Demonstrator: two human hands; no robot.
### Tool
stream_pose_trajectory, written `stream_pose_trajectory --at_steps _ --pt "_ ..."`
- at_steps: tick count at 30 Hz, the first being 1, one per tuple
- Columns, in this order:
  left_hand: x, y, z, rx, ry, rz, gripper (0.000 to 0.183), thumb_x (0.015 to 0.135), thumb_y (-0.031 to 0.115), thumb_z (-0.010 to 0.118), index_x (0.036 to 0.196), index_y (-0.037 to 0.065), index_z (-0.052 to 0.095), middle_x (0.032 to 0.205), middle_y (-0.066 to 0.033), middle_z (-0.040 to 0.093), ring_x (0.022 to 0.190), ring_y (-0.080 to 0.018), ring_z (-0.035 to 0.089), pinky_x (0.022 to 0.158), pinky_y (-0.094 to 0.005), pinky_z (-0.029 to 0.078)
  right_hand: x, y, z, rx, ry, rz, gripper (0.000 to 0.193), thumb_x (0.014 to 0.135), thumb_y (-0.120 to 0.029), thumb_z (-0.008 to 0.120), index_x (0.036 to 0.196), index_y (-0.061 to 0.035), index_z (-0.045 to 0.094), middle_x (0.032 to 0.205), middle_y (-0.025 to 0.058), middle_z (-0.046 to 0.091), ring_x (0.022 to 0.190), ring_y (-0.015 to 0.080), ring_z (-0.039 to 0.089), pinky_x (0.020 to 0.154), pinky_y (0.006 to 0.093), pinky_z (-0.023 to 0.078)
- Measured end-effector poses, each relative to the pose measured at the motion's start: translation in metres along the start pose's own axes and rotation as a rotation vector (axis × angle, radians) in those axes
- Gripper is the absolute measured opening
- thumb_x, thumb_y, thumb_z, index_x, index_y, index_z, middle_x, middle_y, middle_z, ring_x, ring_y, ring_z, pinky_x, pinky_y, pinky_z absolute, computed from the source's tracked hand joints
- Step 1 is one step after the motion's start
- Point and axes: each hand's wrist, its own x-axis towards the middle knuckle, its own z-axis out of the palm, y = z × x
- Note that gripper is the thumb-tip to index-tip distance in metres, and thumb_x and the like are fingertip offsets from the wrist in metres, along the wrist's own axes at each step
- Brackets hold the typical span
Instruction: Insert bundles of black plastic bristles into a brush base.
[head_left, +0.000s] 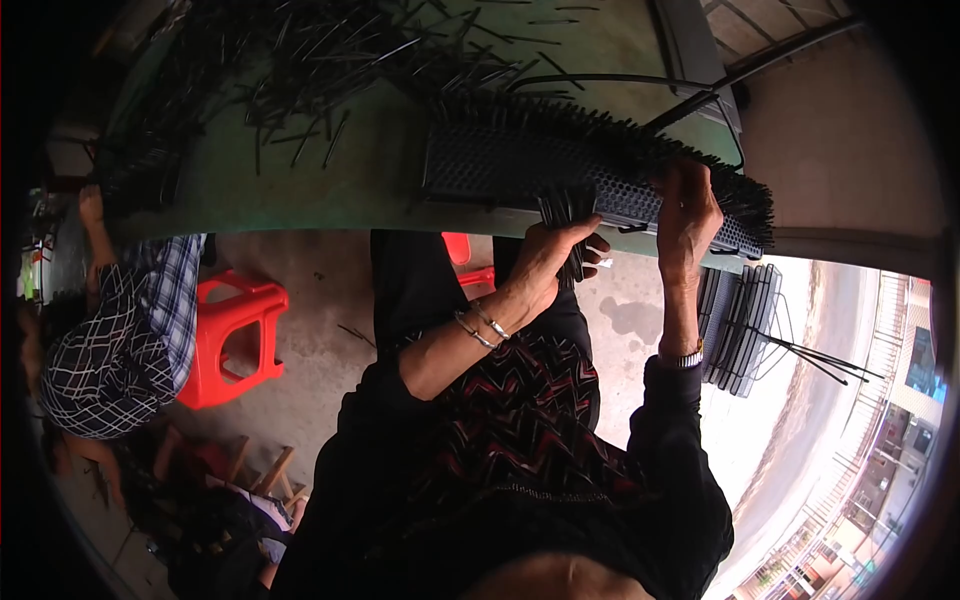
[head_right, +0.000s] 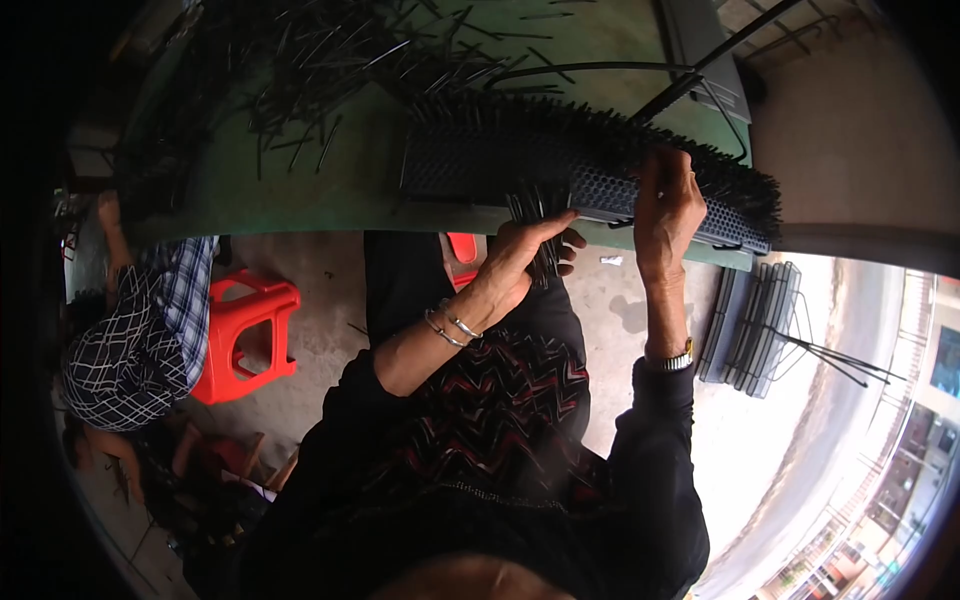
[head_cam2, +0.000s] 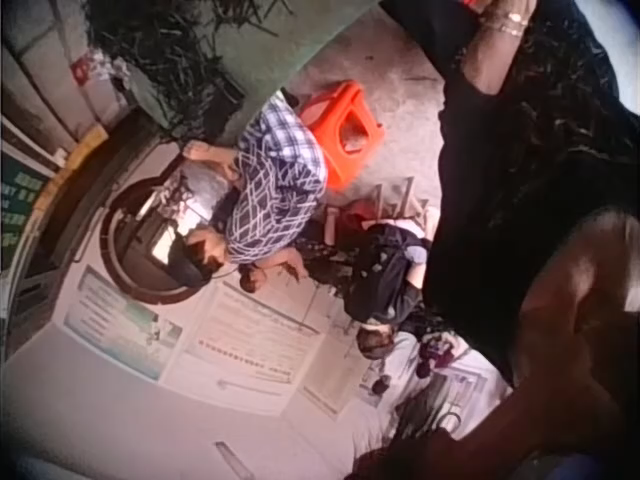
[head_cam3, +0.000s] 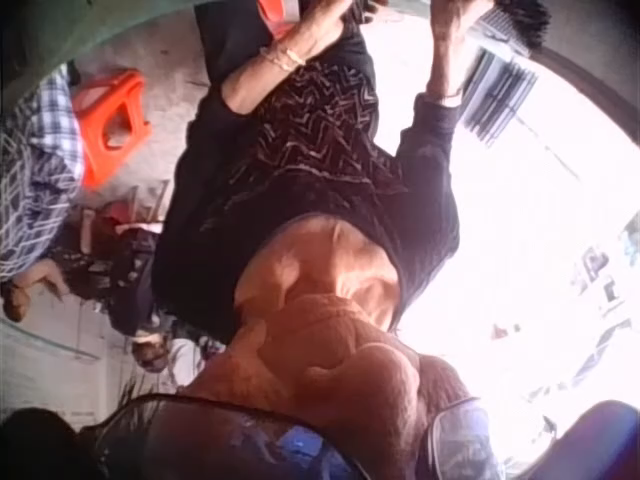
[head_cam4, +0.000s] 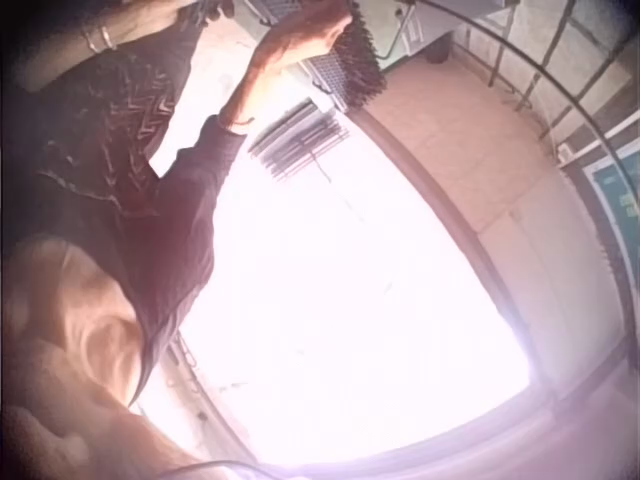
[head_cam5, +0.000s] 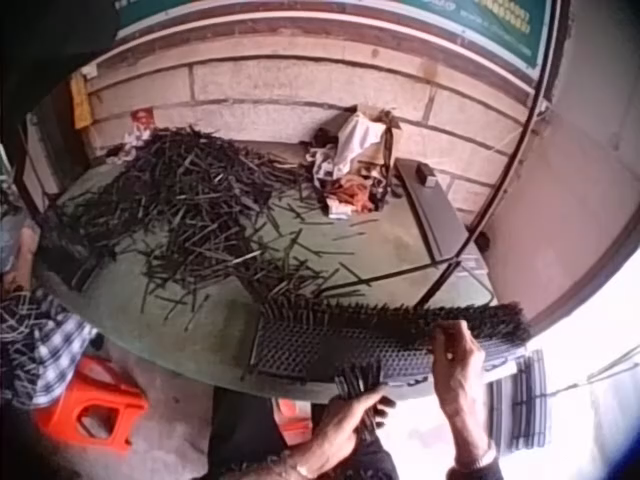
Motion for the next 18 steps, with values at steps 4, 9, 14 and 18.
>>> stream_pose_trajectory --at_steps 4,9,14,18 --pt "0.0008 0.0001 -0.0041 0.048 -0.016 0.034 0.025 0.088 0.028 0.065 0.095 0.004 0.065 0.081 -0.0068 0.068 0.066 -0.0100 0.058 0.057 -0.0249 0.044 0.0020 -0.0021 -0.0016 -0.016 -0.035 0.006 0.010 0.093 -0.010 0.055 0.097 -0.0022 0.060 0.078 0.0085 0.067 0.071 0.0148 0.068 0.063 0.0263 0.053" --pt "-0.0017 0.0012 -0.0031 0.026 -0.026 0.056 0.024 0.087 0.027 0.066 0.094 0.005 0.065 0.082 -0.0059 0.068 0.065 -0.0095 0.059 0.057 -0.0254 0.044 0.0028 -0.0010 -0.0026 -0.016 -0.037 -0.008 0.010 0.093 -0.010 0.056 0.097 -0.0022 0.061 0.078 0.0078 0.068 0.073 0.0139 0.068 0.064 0.0257 0.052" --pt "0.0004 -0.0012 -0.0025 0.021 0.001 0.054 0.022 0.085 0.026 0.067 0.091 0.005 0.066 0.080 -0.0051 0.068 0.066 -0.0101 0.060 0.058 -0.0249 0.044 0.0035 -0.0025 -0.0013 -0.002 -0.041 -0.032 0.010 0.092 -0.009 0.056 0.097 -0.0024 0.061 0.078 0.0069 0.069 0.073 0.0134 0.068 0.065 0.0255 0.052" --pt "-0.0005 0.0004 -0.0025 0.031 0.006 0.039 0.021 0.085 0.025 0.068 0.090 0.005 0.067 0.079 -0.0049 0.068 0.066 -0.0105 0.061 0.058 -0.0250 0.044 0.0041 -0.0042 -0.0026 -0.050 -0.063 -0.058 0.009 0.092 -0.008 0.055 0.097 -0.0023 0.062 0.078 0.0072 0.069 0.072 0.0147 0.068 0.064 0.0259 0.051"
